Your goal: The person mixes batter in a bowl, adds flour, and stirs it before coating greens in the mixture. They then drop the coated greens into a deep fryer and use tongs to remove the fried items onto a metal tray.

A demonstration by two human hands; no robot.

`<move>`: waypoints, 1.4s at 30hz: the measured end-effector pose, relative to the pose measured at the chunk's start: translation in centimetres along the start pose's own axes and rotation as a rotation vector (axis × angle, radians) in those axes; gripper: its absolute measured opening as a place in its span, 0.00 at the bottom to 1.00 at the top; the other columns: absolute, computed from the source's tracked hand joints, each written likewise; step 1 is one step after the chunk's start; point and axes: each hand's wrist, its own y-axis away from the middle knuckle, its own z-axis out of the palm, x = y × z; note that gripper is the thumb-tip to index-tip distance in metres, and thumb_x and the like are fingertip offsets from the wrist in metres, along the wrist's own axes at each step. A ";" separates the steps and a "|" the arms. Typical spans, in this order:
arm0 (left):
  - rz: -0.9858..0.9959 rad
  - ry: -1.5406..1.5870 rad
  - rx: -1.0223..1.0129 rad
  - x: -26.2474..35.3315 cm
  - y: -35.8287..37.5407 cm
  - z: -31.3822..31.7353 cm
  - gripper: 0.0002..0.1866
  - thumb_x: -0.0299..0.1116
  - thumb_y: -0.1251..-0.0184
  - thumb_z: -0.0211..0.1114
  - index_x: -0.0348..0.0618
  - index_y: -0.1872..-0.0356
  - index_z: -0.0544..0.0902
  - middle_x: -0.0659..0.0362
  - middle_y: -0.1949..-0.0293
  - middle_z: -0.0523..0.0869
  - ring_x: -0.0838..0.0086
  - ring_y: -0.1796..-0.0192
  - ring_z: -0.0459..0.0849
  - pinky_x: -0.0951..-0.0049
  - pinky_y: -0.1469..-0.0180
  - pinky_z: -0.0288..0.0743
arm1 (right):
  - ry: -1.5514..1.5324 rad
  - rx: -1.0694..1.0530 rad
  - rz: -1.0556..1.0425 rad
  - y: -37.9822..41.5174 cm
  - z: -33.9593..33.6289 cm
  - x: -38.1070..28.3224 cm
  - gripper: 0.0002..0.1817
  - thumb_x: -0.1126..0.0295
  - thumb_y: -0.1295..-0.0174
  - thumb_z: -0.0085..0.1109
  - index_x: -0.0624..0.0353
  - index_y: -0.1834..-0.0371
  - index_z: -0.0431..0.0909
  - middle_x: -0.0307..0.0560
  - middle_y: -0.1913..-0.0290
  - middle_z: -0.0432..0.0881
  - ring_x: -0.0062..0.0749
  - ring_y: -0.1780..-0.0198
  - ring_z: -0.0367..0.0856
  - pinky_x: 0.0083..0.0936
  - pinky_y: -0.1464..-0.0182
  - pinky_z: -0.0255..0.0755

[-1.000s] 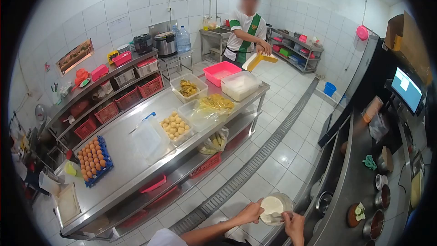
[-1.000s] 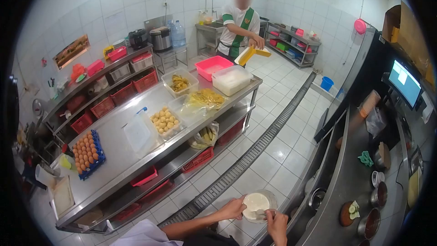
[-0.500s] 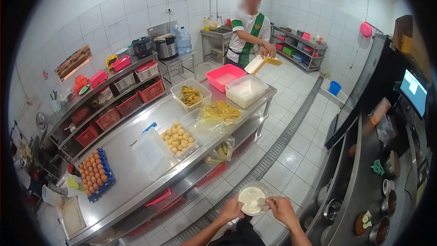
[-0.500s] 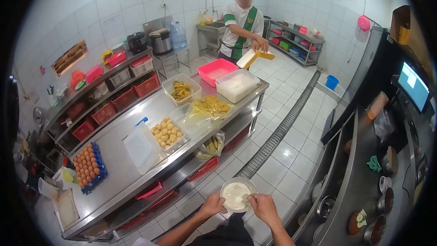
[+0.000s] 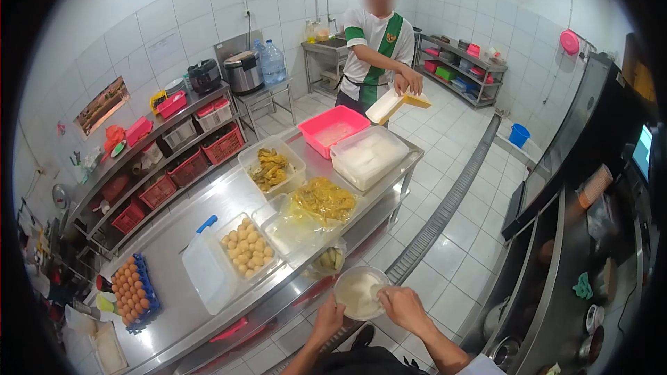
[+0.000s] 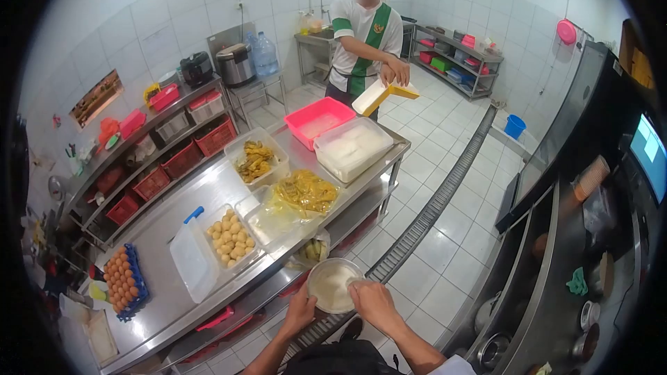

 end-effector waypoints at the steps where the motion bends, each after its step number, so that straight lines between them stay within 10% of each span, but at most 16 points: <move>1: -0.011 0.005 -0.001 0.1 -0.7 0.1 0.22 0.30 0.37 0.52 0.36 0.41 0.71 0.35 0.59 0.82 0.41 0.54 0.81 0.51 0.52 0.74 | 0.092 0.016 0.051 -1.0 -0.6 0.5 0.11 0.68 0.37 0.56 0.65 0.65 0.82 0.58 0.70 0.82 0.55 0.68 0.80 0.40 0.64 0.75; 5: -0.126 0.022 -0.026 0.5 -3.4 0.6 0.28 0.26 0.40 0.52 0.39 0.35 0.67 0.38 0.53 0.82 0.47 0.51 0.83 0.58 0.48 0.74 | -0.033 0.286 -0.028 -5.5 -0.1 2.8 0.09 0.70 0.38 0.58 0.65 0.64 0.82 0.57 0.70 0.82 0.53 0.68 0.81 0.37 0.64 0.75; 15: -0.066 0.034 0.082 -0.8 -10.5 -2.5 0.22 0.29 0.38 0.51 0.36 0.42 0.72 0.36 0.60 0.82 0.38 0.54 0.79 0.51 0.51 0.74 | 0.075 0.005 0.011 -11.6 -0.1 2.5 0.08 0.72 0.39 0.57 0.65 0.63 0.83 0.56 0.69 0.84 0.50 0.67 0.83 0.36 0.64 0.76; 21: -0.167 0.262 -0.122 0.8 -15.9 -5.6 0.20 0.25 0.36 0.46 0.33 0.42 0.71 0.44 0.74 0.86 0.60 0.75 0.88 0.65 0.70 0.83 | -0.061 0.336 -0.046 -18.0 1.8 0.5 0.10 0.69 0.37 0.55 0.65 0.63 0.82 0.59 0.67 0.82 0.55 0.65 0.82 0.40 0.61 0.76; 27: 0.054 0.074 -0.304 0.7 -21.7 -10.6 0.23 0.25 0.34 0.47 0.32 0.37 0.63 0.43 0.75 0.85 0.59 0.74 0.88 0.64 0.71 0.84 | -0.003 -0.026 0.119 -21.2 2.4 -2.6 0.10 0.69 0.38 0.55 0.65 0.64 0.83 0.61 0.65 0.83 0.55 0.64 0.82 0.40 0.61 0.76; 34: 0.014 0.309 -0.657 0.3 -24.8 -12.0 0.26 0.22 0.31 0.44 0.34 0.32 0.58 0.42 0.69 0.84 0.58 0.71 0.88 0.65 0.70 0.86 | 0.239 0.379 0.374 -23.9 0.7 -4.5 0.10 0.69 0.39 0.58 0.64 0.64 0.83 0.59 0.69 0.82 0.54 0.65 0.82 0.40 0.61 0.75; 42: 0.049 0.390 -0.777 0.5 -26.6 -10.5 0.27 0.25 0.32 0.48 0.32 0.32 0.56 0.41 0.72 0.84 0.59 0.73 0.88 0.65 0.73 0.84 | 0.039 0.254 0.463 -20.3 2.3 -7.5 0.06 0.72 0.41 0.61 0.64 0.66 0.84 0.57 0.71 0.83 0.46 0.72 0.82 0.34 0.68 0.74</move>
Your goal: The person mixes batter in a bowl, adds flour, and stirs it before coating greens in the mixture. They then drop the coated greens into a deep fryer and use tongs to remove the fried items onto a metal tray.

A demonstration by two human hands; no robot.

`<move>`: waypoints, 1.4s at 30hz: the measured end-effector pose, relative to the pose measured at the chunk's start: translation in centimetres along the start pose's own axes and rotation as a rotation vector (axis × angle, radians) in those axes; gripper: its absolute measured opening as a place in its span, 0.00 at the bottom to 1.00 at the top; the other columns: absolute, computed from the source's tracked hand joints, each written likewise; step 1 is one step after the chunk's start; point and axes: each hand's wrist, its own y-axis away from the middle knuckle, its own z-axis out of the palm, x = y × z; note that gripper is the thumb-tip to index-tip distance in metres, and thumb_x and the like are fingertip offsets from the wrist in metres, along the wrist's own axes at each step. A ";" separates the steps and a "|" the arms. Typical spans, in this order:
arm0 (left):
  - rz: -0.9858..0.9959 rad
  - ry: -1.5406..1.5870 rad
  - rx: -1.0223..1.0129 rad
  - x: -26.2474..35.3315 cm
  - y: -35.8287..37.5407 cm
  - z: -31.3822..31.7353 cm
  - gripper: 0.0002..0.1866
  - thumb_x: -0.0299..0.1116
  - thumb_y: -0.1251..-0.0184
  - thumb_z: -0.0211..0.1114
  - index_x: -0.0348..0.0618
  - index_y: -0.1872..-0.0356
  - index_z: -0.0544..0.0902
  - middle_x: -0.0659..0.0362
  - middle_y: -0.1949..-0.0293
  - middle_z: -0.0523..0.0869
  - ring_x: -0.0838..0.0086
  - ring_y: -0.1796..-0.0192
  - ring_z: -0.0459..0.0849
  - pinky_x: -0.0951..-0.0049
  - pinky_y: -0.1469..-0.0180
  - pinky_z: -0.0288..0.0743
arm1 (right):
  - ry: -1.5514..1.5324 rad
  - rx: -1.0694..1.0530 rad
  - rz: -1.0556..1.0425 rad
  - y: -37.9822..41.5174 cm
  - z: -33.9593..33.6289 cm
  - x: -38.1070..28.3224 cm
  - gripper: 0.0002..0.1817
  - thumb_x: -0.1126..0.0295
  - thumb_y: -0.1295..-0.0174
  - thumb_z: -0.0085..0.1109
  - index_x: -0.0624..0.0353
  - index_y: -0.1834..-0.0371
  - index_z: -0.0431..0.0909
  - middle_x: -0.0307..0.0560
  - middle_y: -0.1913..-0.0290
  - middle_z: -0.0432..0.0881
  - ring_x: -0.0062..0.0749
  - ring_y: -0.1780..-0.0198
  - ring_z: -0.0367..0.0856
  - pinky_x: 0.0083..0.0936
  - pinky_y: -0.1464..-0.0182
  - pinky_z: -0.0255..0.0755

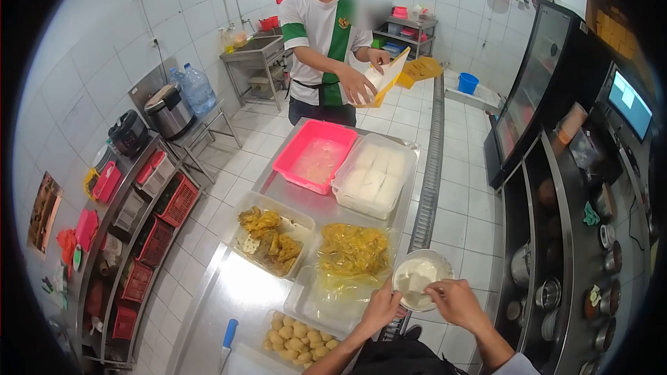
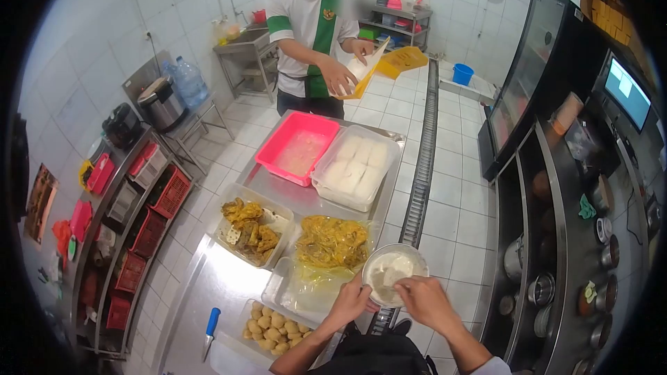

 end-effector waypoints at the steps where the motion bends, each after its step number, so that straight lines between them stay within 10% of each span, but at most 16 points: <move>1: -0.008 -0.005 -0.003 0.5 0.1 0.2 0.27 0.25 0.32 0.48 0.32 0.32 0.56 0.41 0.72 0.84 0.59 0.73 0.88 0.65 0.73 0.84 | 0.043 0.018 0.035 0.8 -0.4 0.4 0.07 0.72 0.41 0.61 0.64 0.67 0.84 0.57 0.71 0.83 0.45 0.73 0.82 0.34 0.69 0.73; 8: 0.157 -0.295 -0.116 -0.2 -1.3 3.7 0.24 0.27 0.33 0.49 0.32 0.36 0.63 0.43 0.71 0.85 0.58 0.74 0.88 0.66 0.69 0.82 | 0.141 0.441 -0.027 1.5 -4.0 3.6 0.09 0.70 0.37 0.57 0.65 0.65 0.83 0.59 0.67 0.82 0.53 0.69 0.81 0.40 0.65 0.72; 15: 0.009 -0.099 -0.274 1.3 -1.5 12.4 0.24 0.26 0.33 0.45 0.31 0.36 0.64 0.42 0.68 0.85 0.60 0.73 0.88 0.67 0.72 0.84 | -0.011 0.318 0.304 11.5 -7.9 6.8 0.09 0.72 0.38 0.57 0.68 0.65 0.82 0.61 0.68 0.82 0.53 0.67 0.81 0.38 0.64 0.74; 18: 0.020 -0.141 -0.359 1.7 -0.2 18.5 0.22 0.24 0.35 0.45 0.27 0.39 0.65 0.43 0.69 0.85 0.61 0.74 0.88 0.68 0.73 0.85 | 0.052 0.785 0.246 16.0 -9.5 10.3 0.09 0.73 0.39 0.57 0.68 0.67 0.82 0.63 0.71 0.81 0.55 0.68 0.81 0.39 0.64 0.73; 22: -0.019 -0.128 -0.473 -0.4 0.9 27.7 0.20 0.23 0.35 0.44 0.26 0.42 0.67 0.43 0.68 0.85 0.61 0.75 0.88 0.69 0.75 0.84 | 0.027 0.579 0.376 25.8 -12.3 14.1 0.08 0.73 0.40 0.58 0.68 0.66 0.83 0.62 0.68 0.82 0.55 0.66 0.82 0.38 0.62 0.74; 27: 0.068 -0.131 -0.699 -2.6 3.8 39.8 0.21 0.22 0.36 0.44 0.25 0.43 0.68 0.43 0.67 0.85 0.60 0.74 0.88 0.69 0.76 0.84 | 0.044 0.958 0.397 36.4 -14.7 19.4 0.09 0.72 0.40 0.56 0.67 0.66 0.83 0.62 0.71 0.81 0.57 0.65 0.81 0.41 0.61 0.74; 29: 0.046 -0.139 -0.770 -2.7 4.5 44.4 0.21 0.22 0.36 0.44 0.24 0.43 0.68 0.43 0.66 0.85 0.59 0.74 0.88 0.69 0.75 0.84 | 0.098 0.661 0.617 41.3 -16.2 20.4 0.09 0.73 0.39 0.55 0.68 0.66 0.82 0.62 0.69 0.81 0.57 0.64 0.81 0.42 0.60 0.74; 34: -0.004 -0.218 -0.970 -4.5 5.9 55.3 0.21 0.21 0.37 0.44 0.25 0.42 0.68 0.42 0.67 0.85 0.58 0.75 0.88 0.68 0.76 0.85 | 0.198 1.126 0.649 47.9 -18.7 25.3 0.10 0.72 0.39 0.55 0.68 0.72 0.81 0.66 0.71 0.80 0.60 0.65 0.81 0.46 0.59 0.74; 36: -0.038 -0.279 -1.034 -4.7 6.0 59.2 0.21 0.21 0.37 0.44 0.25 0.43 0.69 0.42 0.68 0.85 0.58 0.74 0.88 0.68 0.76 0.85 | 0.146 0.774 0.714 51.1 -19.5 26.8 0.10 0.70 0.38 0.54 0.66 0.69 0.82 0.62 0.72 0.80 0.58 0.67 0.80 0.43 0.62 0.73; 39: -0.010 -0.286 -1.127 -5.4 6.5 65.2 0.20 0.22 0.37 0.44 0.25 0.45 0.70 0.42 0.69 0.85 0.58 0.74 0.88 0.66 0.76 0.84 | 0.286 1.030 1.068 55.8 -22.6 29.6 0.12 0.67 0.39 0.55 0.65 0.73 0.80 0.63 0.72 0.79 0.59 0.68 0.78 0.44 0.63 0.72; 42: 0.062 -0.418 -1.238 -7.5 5.6 72.1 0.19 0.22 0.37 0.44 0.26 0.45 0.69 0.42 0.70 0.85 0.58 0.75 0.87 0.65 0.76 0.84 | 0.238 1.181 0.910 58.0 -24.1 33.3 0.13 0.68 0.40 0.55 0.67 0.76 0.78 0.64 0.75 0.78 0.61 0.69 0.77 0.45 0.63 0.71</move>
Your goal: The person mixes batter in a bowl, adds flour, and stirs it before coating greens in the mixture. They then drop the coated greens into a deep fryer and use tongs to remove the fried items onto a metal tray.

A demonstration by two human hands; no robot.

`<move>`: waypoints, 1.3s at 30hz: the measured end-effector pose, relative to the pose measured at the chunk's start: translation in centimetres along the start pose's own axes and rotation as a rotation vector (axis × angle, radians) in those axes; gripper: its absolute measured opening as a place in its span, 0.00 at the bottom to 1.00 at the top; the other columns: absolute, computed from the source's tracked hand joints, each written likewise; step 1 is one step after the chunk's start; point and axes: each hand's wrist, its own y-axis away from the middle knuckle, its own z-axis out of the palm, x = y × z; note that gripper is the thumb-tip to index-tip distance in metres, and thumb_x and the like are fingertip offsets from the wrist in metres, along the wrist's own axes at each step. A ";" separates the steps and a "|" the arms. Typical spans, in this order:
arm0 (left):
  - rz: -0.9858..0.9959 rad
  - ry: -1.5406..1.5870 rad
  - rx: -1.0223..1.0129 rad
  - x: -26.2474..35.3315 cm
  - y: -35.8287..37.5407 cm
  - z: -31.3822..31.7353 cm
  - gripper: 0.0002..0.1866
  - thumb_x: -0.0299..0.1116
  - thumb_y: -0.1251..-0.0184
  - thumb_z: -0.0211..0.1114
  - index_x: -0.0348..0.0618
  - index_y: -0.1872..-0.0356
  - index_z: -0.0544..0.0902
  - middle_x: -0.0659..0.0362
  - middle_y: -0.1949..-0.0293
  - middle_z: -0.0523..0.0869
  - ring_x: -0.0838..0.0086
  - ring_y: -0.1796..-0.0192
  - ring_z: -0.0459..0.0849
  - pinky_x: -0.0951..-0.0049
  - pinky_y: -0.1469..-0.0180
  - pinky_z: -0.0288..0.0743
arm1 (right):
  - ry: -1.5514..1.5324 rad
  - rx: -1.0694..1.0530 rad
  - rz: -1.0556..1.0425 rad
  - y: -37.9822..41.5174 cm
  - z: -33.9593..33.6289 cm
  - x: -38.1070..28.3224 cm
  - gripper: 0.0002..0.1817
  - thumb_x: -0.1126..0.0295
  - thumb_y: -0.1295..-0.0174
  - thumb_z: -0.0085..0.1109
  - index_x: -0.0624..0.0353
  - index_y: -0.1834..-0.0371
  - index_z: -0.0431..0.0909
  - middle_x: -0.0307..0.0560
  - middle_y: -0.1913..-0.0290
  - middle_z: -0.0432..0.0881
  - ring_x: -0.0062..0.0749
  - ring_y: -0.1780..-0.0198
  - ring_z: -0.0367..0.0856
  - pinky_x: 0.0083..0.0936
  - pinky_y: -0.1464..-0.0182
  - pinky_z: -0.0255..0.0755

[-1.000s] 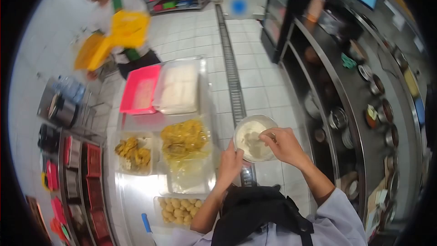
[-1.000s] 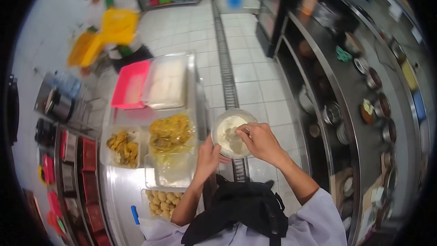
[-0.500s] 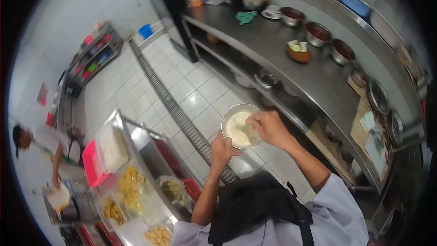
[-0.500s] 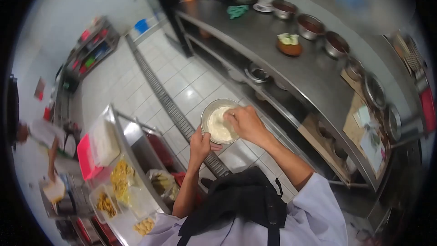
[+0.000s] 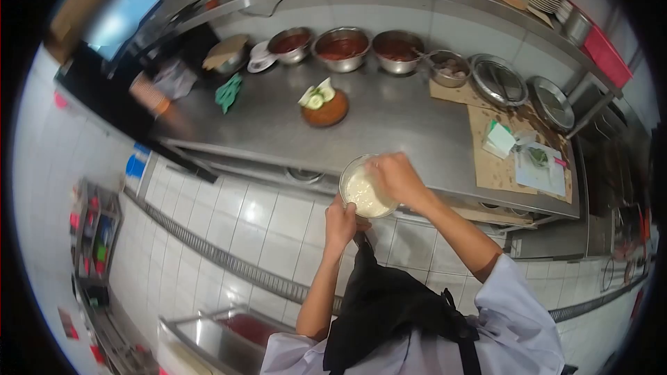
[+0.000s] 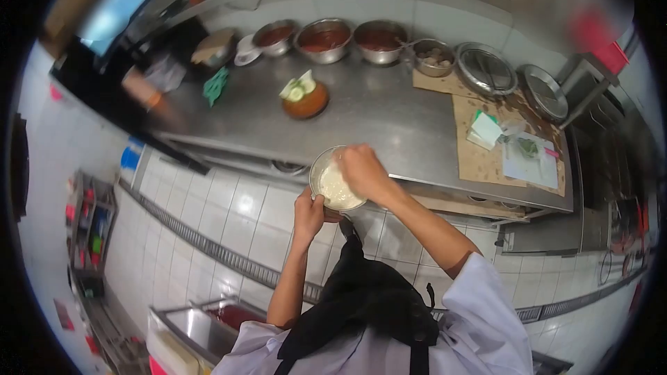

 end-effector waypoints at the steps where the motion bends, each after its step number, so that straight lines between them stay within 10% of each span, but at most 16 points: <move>1: 0.085 -0.077 -0.028 -1.3 -2.6 0.0 0.20 0.22 0.36 0.44 0.27 0.44 0.69 0.42 0.71 0.85 0.59 0.75 0.87 0.65 0.76 0.84 | -0.084 -0.061 -0.032 -0.7 -0.2 0.8 0.13 0.68 0.40 0.54 0.68 0.76 0.78 0.64 0.75 0.78 0.61 0.69 0.77 0.46 0.63 0.71; 3: 0.186 -0.147 -0.083 -0.6 -6.6 0.5 0.20 0.22 0.36 0.44 0.27 0.43 0.68 0.43 0.71 0.85 0.59 0.75 0.87 0.65 0.76 0.83 | 0.030 -0.207 0.049 -2.4 -2.5 2.9 0.13 0.68 0.39 0.53 0.68 0.76 0.78 0.64 0.74 0.78 0.61 0.69 0.77 0.46 0.63 0.71; 7: 0.030 0.039 -0.246 3.7 -13.0 2.6 0.21 0.21 0.35 0.44 0.31 0.41 0.67 0.46 0.73 0.85 0.62 0.76 0.87 0.66 0.76 0.84 | 0.195 0.220 0.299 -7.7 -4.1 6.9 0.11 0.69 0.39 0.54 0.66 0.73 0.80 0.64 0.72 0.78 0.62 0.68 0.77 0.44 0.63 0.71; 11: 0.087 0.017 -0.430 6.1 -19.6 4.0 0.21 0.19 0.34 0.41 0.24 0.41 0.63 0.41 0.71 0.85 0.58 0.75 0.87 0.66 0.74 0.86 | 0.127 -0.016 0.263 -9.8 -6.0 8.0 0.11 0.73 0.41 0.54 0.70 0.75 0.78 0.69 0.73 0.78 0.62 0.68 0.79 0.45 0.64 0.74; 15: 0.097 -0.023 -0.531 6.3 -23.2 5.9 0.22 0.19 0.35 0.41 0.24 0.39 0.62 0.40 0.70 0.85 0.58 0.74 0.88 0.67 0.74 0.86 | 0.219 0.436 0.451 -11.7 -6.9 11.2 0.10 0.72 0.42 0.56 0.70 0.77 0.77 0.68 0.75 0.77 0.63 0.67 0.78 0.48 0.62 0.72; 17: 0.066 -0.026 -0.595 6.6 -24.7 7.1 0.22 0.19 0.35 0.40 0.24 0.39 0.62 0.40 0.69 0.85 0.58 0.74 0.88 0.67 0.74 0.86 | 0.088 0.300 0.248 -11.9 -5.8 12.3 0.09 0.73 0.41 0.57 0.69 0.72 0.78 0.65 0.76 0.76 0.60 0.69 0.78 0.45 0.67 0.71; 21: 0.085 -0.027 -0.626 5.0 -26.6 8.6 0.22 0.20 0.34 0.40 0.24 0.38 0.62 0.39 0.67 0.84 0.58 0.74 0.88 0.67 0.74 0.86 | 0.243 0.266 0.622 -10.0 -8.5 14.8 0.06 0.75 0.42 0.57 0.68 0.70 0.80 0.65 0.75 0.77 0.59 0.70 0.78 0.42 0.67 0.71; 25: 0.103 -0.105 -0.695 5.2 -27.3 10.0 0.23 0.20 0.35 0.40 0.25 0.38 0.62 0.39 0.67 0.84 0.57 0.73 0.88 0.66 0.74 0.87 | 0.091 0.362 0.384 -11.1 -6.7 14.7 0.08 0.75 0.44 0.55 0.71 0.74 0.79 0.68 0.72 0.78 0.59 0.67 0.80 0.43 0.64 0.74; 31: 0.001 0.008 -0.604 3.9 -25.7 11.8 0.24 0.21 0.36 0.44 0.30 0.38 0.65 0.44 0.73 0.86 0.61 0.75 0.88 0.66 0.73 0.85 | 0.218 0.301 0.633 -8.5 -9.0 18.3 0.05 0.76 0.44 0.56 0.66 0.72 0.81 0.63 0.76 0.78 0.57 0.72 0.80 0.39 0.68 0.73; 33: 0.041 -0.023 -0.589 4.8 -25.4 12.9 0.23 0.21 0.36 0.44 0.30 0.38 0.66 0.44 0.74 0.85 0.61 0.75 0.88 0.67 0.74 0.85 | 0.133 0.463 0.285 -8.7 -7.8 18.5 0.06 0.75 0.44 0.57 0.67 0.75 0.80 0.63 0.77 0.78 0.57 0.74 0.79 0.39 0.70 0.73; 39: -0.056 0.042 -0.503 3.5 -21.5 16.2 0.21 0.21 0.34 0.42 0.28 0.39 0.66 0.41 0.71 0.85 0.60 0.75 0.88 0.67 0.75 0.85 | 0.295 0.097 0.304 -4.0 -11.6 21.9 0.06 0.76 0.45 0.55 0.67 0.76 0.78 0.63 0.77 0.78 0.58 0.73 0.79 0.43 0.68 0.72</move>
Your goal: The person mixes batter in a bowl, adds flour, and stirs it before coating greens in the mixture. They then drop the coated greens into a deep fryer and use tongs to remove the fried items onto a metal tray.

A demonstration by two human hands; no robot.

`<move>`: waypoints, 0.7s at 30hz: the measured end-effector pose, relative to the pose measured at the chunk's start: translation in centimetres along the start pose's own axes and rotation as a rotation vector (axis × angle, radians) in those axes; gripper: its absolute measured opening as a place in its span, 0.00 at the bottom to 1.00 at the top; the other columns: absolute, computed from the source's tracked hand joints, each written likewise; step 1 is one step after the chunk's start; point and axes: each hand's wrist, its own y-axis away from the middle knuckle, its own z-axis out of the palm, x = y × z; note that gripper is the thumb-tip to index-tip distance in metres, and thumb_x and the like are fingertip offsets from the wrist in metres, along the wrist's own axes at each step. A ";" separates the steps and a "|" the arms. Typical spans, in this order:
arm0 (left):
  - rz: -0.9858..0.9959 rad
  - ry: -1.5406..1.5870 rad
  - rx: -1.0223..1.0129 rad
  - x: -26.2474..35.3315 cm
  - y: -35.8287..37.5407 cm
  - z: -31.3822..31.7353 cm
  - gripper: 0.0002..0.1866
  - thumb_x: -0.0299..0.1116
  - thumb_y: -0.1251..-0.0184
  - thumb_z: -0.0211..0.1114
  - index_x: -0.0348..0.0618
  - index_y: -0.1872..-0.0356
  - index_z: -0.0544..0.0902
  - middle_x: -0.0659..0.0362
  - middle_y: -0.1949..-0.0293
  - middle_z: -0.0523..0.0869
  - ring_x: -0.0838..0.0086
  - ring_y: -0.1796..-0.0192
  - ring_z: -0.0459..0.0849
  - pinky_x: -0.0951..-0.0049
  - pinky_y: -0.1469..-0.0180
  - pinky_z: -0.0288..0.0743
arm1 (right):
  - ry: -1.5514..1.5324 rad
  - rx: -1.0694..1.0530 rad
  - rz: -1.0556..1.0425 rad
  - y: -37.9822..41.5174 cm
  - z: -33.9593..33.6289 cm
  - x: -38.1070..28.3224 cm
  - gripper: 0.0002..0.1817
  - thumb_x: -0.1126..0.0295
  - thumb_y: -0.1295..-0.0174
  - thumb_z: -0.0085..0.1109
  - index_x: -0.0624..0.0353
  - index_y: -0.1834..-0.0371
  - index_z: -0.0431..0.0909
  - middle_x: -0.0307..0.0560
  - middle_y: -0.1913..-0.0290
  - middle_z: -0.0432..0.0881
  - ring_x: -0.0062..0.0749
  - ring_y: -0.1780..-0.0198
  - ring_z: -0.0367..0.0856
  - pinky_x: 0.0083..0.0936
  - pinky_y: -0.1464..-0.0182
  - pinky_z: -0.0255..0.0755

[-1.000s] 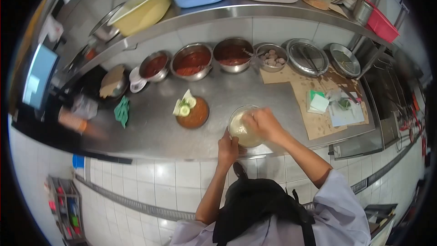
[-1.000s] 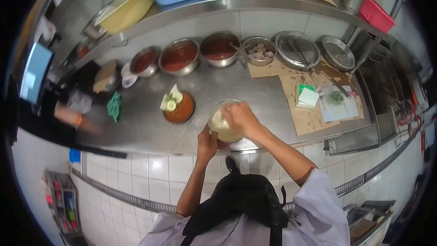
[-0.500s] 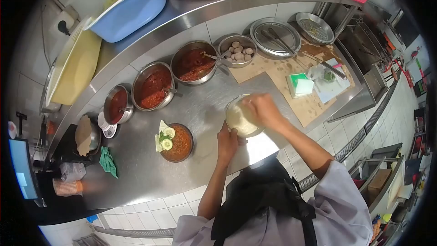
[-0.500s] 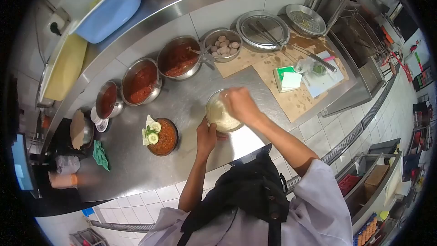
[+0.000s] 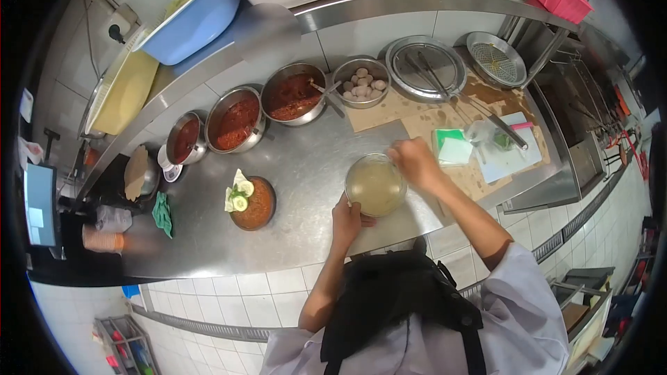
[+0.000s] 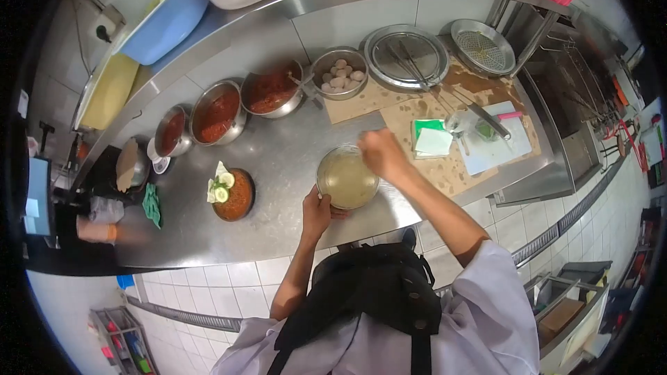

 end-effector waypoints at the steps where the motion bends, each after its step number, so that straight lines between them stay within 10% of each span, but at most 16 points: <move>1: -0.004 -0.017 0.000 -0.1 0.1 1.4 0.21 0.20 0.34 0.42 0.28 0.39 0.66 0.40 0.70 0.85 0.59 0.75 0.88 0.67 0.76 0.85 | 0.045 0.066 -0.049 -0.2 0.7 0.8 0.04 0.76 0.46 0.55 0.66 0.74 0.79 0.62 0.75 0.79 0.57 0.70 0.79 0.44 0.64 0.72; 8: 0.046 -0.207 0.236 -0.8 3.6 7.6 0.19 0.21 0.33 0.44 0.24 0.43 0.67 0.40 0.69 0.84 0.56 0.74 0.87 0.66 0.76 0.85 | 0.031 -0.219 0.033 3.6 -2.0 5.4 0.06 0.71 0.41 0.54 0.62 0.70 0.77 0.58 0.71 0.80 0.55 0.63 0.80 0.44 0.55 0.71; 14: -0.083 0.043 0.272 -2.5 4.1 9.7 0.18 0.22 0.32 0.41 0.21 0.44 0.65 0.37 0.68 0.82 0.50 0.74 0.86 0.63 0.75 0.86 | -0.401 -0.079 0.128 5.3 -0.6 4.9 0.15 0.65 0.44 0.63 0.67 0.63 0.77 0.59 0.71 0.78 0.58 0.57 0.79 0.43 0.55 0.73; 18: -0.025 -0.079 0.265 -3.7 3.0 7.3 0.18 0.27 0.28 0.44 0.22 0.43 0.65 0.37 0.67 0.83 0.54 0.74 0.87 0.65 0.74 0.85 | -0.212 0.395 0.307 11.9 -6.7 4.0 0.19 0.62 0.46 0.69 0.64 0.59 0.76 0.56 0.74 0.77 0.54 0.61 0.79 0.38 0.57 0.74; 21: -0.067 -0.017 0.185 -4.6 3.1 5.5 0.21 0.35 0.26 0.50 0.28 0.41 0.67 0.44 0.66 0.85 0.63 0.69 0.88 0.72 0.72 0.82 | -0.565 -0.139 0.398 20.8 -8.3 5.5 0.16 0.62 0.42 0.66 0.63 0.59 0.76 0.50 0.77 0.78 0.39 0.73 0.82 0.29 0.71 0.75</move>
